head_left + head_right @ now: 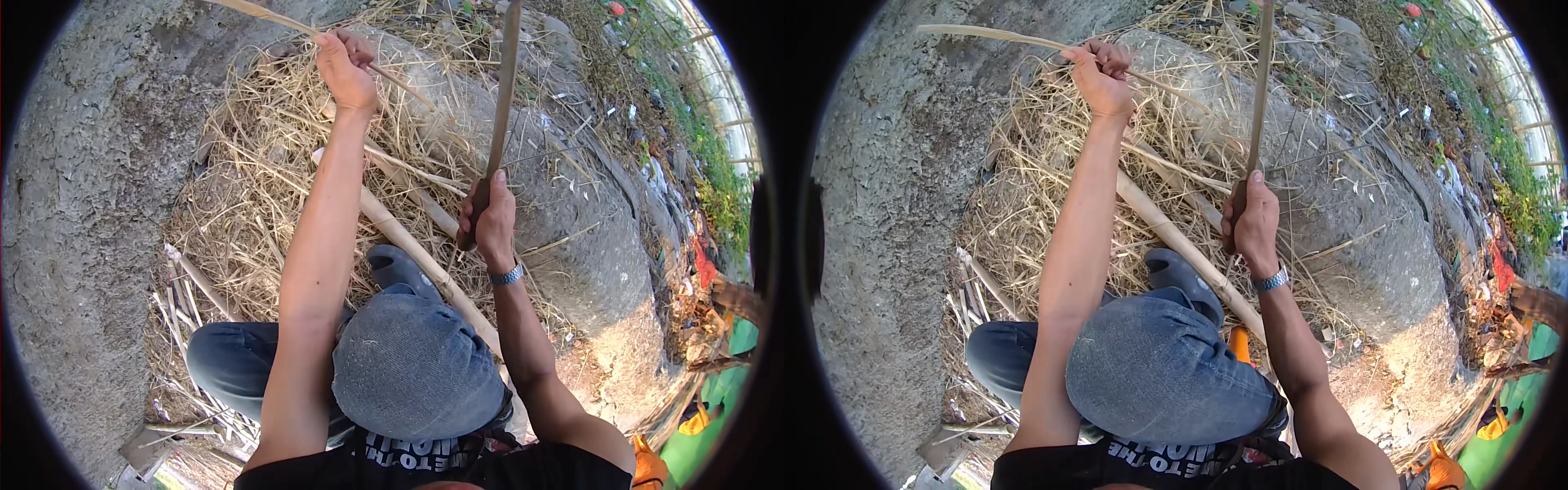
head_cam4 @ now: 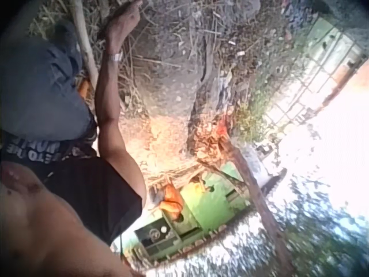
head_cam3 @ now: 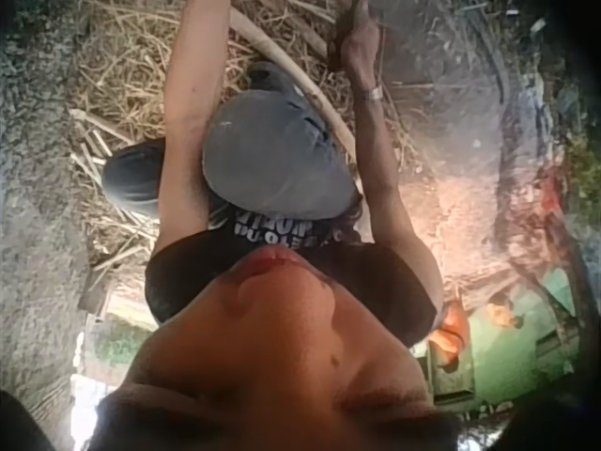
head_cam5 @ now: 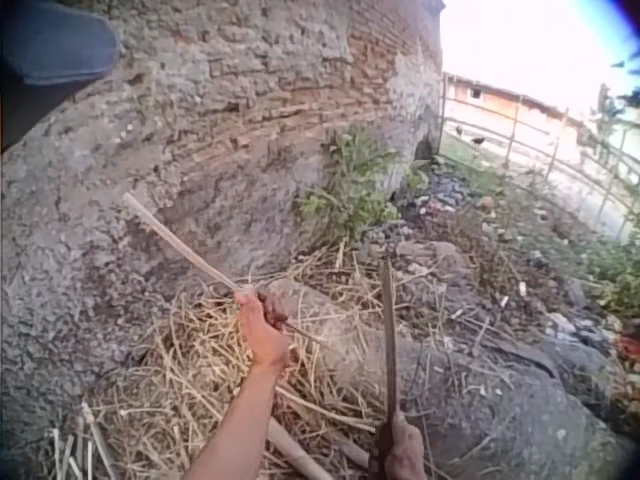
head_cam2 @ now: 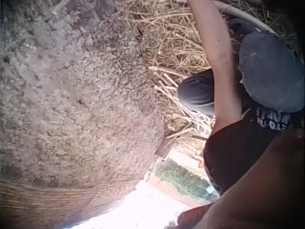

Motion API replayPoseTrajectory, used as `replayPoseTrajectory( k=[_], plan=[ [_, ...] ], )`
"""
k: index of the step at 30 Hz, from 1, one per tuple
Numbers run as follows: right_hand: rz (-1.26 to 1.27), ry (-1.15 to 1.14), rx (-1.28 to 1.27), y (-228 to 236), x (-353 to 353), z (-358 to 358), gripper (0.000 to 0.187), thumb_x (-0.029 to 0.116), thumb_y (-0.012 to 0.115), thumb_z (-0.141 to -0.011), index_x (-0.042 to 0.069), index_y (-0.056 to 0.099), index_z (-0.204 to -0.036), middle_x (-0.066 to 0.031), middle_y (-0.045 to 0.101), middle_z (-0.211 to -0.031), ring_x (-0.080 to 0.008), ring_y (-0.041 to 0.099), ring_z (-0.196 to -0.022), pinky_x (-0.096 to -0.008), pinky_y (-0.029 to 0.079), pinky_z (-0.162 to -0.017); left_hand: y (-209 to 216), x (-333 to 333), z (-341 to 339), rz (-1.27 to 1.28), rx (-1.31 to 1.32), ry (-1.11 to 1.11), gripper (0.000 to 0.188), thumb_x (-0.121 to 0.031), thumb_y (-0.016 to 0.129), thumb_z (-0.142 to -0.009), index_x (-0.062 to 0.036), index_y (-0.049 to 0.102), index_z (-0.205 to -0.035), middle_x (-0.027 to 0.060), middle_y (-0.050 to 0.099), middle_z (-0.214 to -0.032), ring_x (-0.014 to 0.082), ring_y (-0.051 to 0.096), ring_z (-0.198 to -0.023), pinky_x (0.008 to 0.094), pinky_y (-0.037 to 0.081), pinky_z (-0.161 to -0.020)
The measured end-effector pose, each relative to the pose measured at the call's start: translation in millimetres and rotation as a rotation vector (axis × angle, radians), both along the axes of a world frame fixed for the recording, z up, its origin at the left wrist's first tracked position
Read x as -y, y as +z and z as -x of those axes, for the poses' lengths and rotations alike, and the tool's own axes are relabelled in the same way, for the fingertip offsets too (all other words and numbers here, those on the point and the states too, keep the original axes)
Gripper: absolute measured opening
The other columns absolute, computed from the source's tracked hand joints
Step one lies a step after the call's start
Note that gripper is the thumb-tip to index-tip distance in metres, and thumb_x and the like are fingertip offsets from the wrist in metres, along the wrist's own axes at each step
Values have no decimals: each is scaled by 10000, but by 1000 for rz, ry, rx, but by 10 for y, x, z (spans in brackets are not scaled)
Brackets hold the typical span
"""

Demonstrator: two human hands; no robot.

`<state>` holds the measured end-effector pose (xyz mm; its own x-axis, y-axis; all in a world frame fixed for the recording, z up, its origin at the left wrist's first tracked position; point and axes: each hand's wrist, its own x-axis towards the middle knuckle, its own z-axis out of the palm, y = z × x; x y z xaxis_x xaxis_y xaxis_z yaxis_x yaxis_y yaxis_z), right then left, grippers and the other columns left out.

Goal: The person uses a cleaver to shave and thin out strips of bamboo by hand. They hold the bamboo strip against their lap and slide the blade along the surface to remove layers, handling individual strips one at a time over a pile of bamboo scraps.

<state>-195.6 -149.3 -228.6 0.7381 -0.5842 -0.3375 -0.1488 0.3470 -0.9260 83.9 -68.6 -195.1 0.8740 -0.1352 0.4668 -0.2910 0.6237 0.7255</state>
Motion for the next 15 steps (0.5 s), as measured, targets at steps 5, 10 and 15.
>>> replayPoseTrajectory(
  k=[5,10,15],
  plan=[
    [-220,275,-370,-932,113,148,614,647,402,-1046,79,461,-822,-42,485,-605,-145,437,-423,-318,370,-400,-19,218,95,3,-25,-10,685,-737,413,-994,-116,321,-721,-38,226,-630,115,236,-561,307,222,-555],
    [-27,303,-449,-496,228,-5,517,562,449,-1062,112,464,-808,-21,508,-630,-119,446,-434,-299,389,-397,32,147,77,-82,57,57,652,-695,430,-1014,-119,327,-726,-35,237,-641,117,266,-560,307,244,-552],
    [-190,184,-438,-400,55,76,562,608,447,-1045,94,470,-817,-9,499,-607,-131,441,-407,-316,406,-398,-26,250,185,-59,54,16,640,-680,419,-1023,-123,320,-723,-38,211,-612,121,257,-563,313,243,-555]
  ],
)
